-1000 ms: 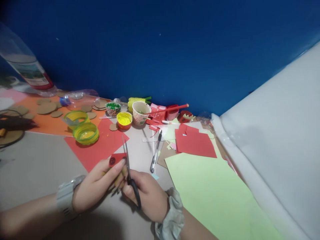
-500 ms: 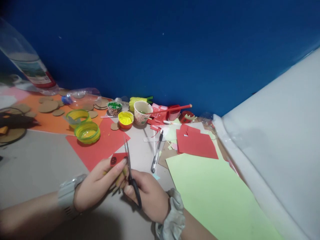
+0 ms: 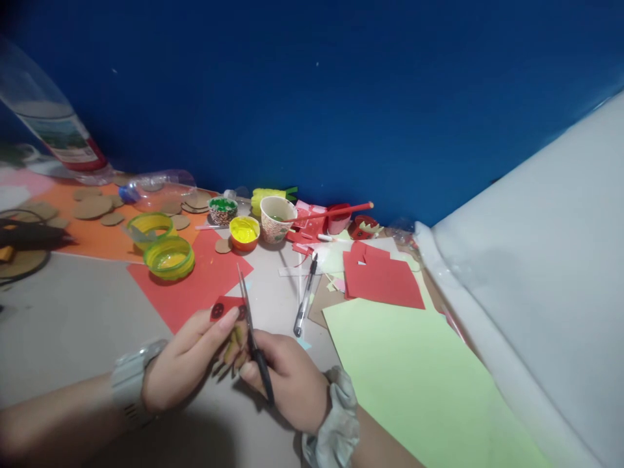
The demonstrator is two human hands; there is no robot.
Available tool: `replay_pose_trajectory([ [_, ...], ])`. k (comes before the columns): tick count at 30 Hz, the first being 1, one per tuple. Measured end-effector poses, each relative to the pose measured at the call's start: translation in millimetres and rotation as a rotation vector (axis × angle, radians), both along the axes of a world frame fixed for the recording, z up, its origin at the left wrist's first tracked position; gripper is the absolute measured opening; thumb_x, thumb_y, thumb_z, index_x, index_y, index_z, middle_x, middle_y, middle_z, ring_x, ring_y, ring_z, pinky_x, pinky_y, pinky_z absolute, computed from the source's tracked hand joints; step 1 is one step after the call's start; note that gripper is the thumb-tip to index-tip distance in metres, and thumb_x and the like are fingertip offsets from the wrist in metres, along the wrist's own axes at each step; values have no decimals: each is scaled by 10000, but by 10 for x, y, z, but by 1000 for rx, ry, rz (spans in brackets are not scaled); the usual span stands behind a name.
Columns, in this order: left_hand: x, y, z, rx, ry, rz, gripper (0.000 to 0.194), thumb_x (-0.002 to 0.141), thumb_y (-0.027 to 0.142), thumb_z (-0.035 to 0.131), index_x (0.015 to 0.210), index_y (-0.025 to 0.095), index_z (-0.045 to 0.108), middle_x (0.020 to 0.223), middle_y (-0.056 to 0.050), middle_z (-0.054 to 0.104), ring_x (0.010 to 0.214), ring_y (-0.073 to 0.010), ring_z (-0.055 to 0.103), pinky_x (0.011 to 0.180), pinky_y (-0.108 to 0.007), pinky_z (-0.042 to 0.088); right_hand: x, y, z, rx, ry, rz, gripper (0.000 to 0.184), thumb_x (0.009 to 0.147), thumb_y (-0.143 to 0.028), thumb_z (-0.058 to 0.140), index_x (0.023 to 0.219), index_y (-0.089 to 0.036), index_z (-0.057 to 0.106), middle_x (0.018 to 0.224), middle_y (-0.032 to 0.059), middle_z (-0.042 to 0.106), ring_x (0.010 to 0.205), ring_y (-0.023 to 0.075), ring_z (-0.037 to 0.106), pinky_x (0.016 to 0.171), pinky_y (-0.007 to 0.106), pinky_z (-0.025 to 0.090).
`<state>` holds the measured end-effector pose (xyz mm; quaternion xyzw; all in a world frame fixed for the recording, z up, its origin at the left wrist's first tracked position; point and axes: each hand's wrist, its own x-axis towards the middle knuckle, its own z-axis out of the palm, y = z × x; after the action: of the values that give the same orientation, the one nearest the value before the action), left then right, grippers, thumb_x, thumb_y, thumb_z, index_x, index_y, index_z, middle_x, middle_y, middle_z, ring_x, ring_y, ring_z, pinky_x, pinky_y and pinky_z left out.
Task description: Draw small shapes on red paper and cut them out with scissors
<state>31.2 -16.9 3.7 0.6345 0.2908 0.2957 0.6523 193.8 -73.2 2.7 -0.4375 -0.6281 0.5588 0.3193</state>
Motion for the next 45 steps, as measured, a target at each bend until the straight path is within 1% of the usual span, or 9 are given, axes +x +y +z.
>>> replay_pose_trajectory([
  [8,-14,9,-2,22,-4,-18,519,1001,433,303,599,170,498,556,20,524,528,-90,468,549,-207,374,-3,-1,-16,-2,18,7,527,898,-647,389,935,-146,549,787,30,492,630,116,384,515,216,344],
  [13,-10,8,-2,25,-16,-16,513,1004,423,302,589,173,473,552,24,506,527,-88,464,549,-206,368,-8,-8,-17,20,-5,-18,502,895,-651,395,863,-163,508,736,0,454,636,116,374,562,228,337],
  [17,-7,10,10,16,-21,-17,510,1005,417,305,587,173,468,544,25,502,518,-87,456,537,-209,357,-4,-11,-11,-6,-18,-19,495,888,-662,397,816,-177,469,721,-11,433,626,113,358,568,228,327],
  [28,-15,3,-8,24,-26,-10,506,1005,414,307,588,173,462,542,30,498,517,-85,455,536,-205,355,-9,-23,-44,25,-16,-34,492,889,-658,401,812,-177,473,701,-17,430,627,116,366,581,235,326],
  [38,-18,2,15,50,-2,30,516,999,430,312,578,175,471,543,26,505,517,-89,450,533,-210,352,-5,-19,-45,-24,-7,-37,536,853,-705,412,767,-178,465,670,-24,413,611,114,358,562,238,311],
  [42,-19,1,17,56,-10,51,528,1001,436,302,582,176,488,533,23,518,504,-90,452,519,-213,346,-10,-23,-42,-27,-24,-42,559,843,-724,397,753,-177,466,664,-22,422,612,117,368,573,247,318],
  [45,-23,5,12,64,1,65,522,1000,434,309,575,179,471,532,20,523,506,-92,459,527,-215,353,-6,-30,-51,-16,-38,-44,561,845,-725,391,757,-177,470,670,-20,431,617,119,377,580,252,321],
])
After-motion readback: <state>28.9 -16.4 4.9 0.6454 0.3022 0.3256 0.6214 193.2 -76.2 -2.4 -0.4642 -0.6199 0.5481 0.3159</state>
